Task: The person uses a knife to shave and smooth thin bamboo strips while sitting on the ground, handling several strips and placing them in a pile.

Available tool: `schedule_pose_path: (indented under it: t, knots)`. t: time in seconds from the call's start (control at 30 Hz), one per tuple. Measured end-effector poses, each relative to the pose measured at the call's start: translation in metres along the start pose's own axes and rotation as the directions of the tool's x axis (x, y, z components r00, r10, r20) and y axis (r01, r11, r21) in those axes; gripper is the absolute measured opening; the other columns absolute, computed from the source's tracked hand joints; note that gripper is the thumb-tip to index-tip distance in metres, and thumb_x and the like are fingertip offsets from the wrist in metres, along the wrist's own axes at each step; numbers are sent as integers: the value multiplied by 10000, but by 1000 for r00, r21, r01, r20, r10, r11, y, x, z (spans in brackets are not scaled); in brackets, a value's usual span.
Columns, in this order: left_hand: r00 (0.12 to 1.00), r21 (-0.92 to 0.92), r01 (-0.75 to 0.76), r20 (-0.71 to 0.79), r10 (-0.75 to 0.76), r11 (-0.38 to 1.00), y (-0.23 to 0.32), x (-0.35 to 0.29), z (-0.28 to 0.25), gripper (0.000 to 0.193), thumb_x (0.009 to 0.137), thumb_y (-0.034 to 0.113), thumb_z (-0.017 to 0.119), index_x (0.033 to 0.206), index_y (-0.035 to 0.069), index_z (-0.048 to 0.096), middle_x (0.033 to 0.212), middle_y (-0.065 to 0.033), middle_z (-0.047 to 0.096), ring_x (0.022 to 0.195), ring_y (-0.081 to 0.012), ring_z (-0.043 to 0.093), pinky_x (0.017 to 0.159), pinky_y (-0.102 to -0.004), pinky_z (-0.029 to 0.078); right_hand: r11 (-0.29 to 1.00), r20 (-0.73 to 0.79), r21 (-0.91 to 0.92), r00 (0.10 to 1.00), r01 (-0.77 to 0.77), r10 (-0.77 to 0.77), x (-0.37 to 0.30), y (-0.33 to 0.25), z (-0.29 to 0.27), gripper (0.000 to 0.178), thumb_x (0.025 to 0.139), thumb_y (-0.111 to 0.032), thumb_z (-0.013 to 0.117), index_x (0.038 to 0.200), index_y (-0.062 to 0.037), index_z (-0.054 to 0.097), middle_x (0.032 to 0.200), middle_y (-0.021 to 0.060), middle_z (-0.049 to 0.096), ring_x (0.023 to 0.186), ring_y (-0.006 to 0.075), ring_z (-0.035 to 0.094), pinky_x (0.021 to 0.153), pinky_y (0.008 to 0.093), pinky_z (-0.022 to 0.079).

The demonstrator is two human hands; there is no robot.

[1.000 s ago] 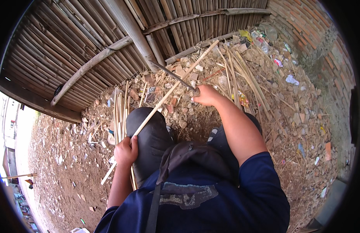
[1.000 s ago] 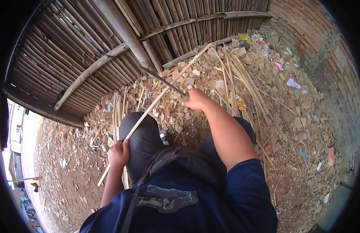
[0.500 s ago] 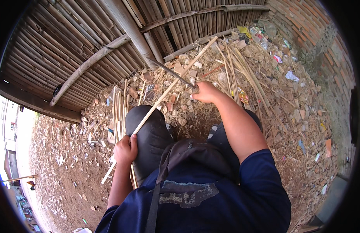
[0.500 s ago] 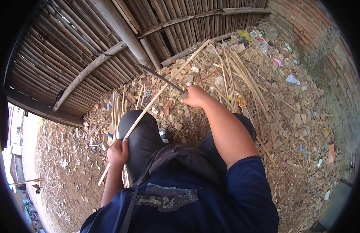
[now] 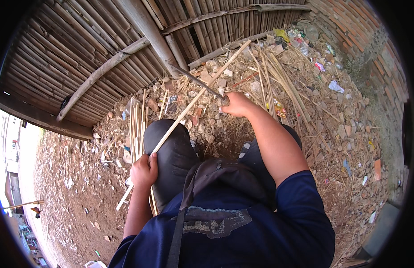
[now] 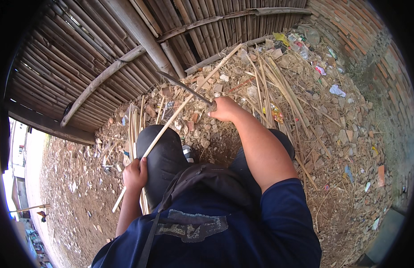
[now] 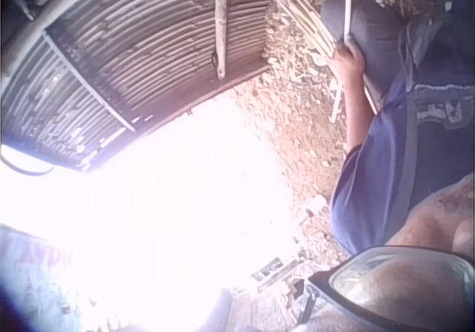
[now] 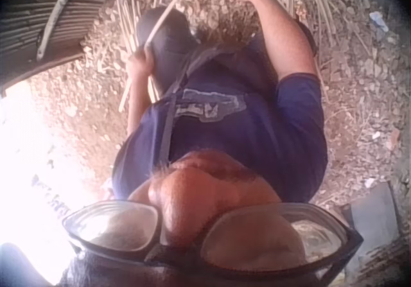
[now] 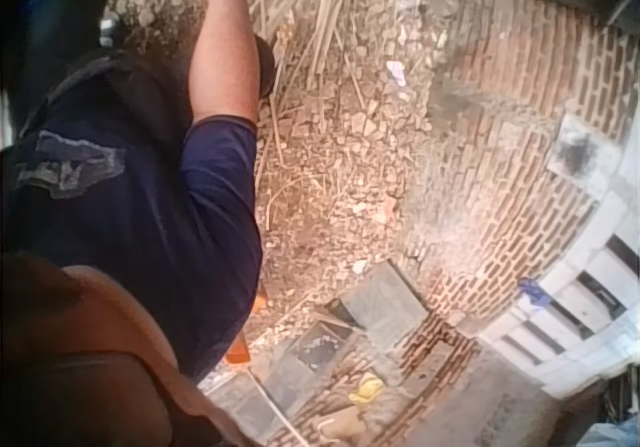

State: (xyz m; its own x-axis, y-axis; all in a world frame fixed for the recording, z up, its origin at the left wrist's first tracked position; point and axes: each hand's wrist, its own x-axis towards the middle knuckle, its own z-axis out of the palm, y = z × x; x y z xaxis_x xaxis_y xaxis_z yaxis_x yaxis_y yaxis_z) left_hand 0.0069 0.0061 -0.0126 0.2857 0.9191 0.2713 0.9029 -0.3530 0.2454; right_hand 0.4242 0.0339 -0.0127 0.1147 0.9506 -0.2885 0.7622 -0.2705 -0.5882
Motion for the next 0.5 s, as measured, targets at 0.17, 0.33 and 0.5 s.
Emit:
schedule_pose_path:
  t: [0.17,0.33,0.5]
  knots:
    - [1000,-2,1,-6,-1,1000,0,-1,0,489,978,408,609,641,66,517,574,-191,582,535,-439,594,512,-532,450,1000,2,1,1000,-2,2,-6,-10,-13,512,842,-318,771,1211,21,666,1158,260,694,1091,377,675,966,428,528]
    - [1000,-38,9,8,-9,999,-1,-1,3,483,980,404,604,645,66,523,574,-188,585,536,-438,597,516,-535,453,994,-104,-69,991,83,-90,-5,2,-18,438,837,-282,757,1179,-19,674,1126,219,703,1070,362,675,945,440,533]
    - [1000,-6,12,12,-12,1000,1,-1,-2,468,979,384,610,646,69,516,572,-183,585,532,-434,596,514,-533,453,981,-7,-160,994,107,-110,-12,-18,-5,319,850,-277,739,1103,-87,700,1054,175,718,1021,352,683,887,454,540]
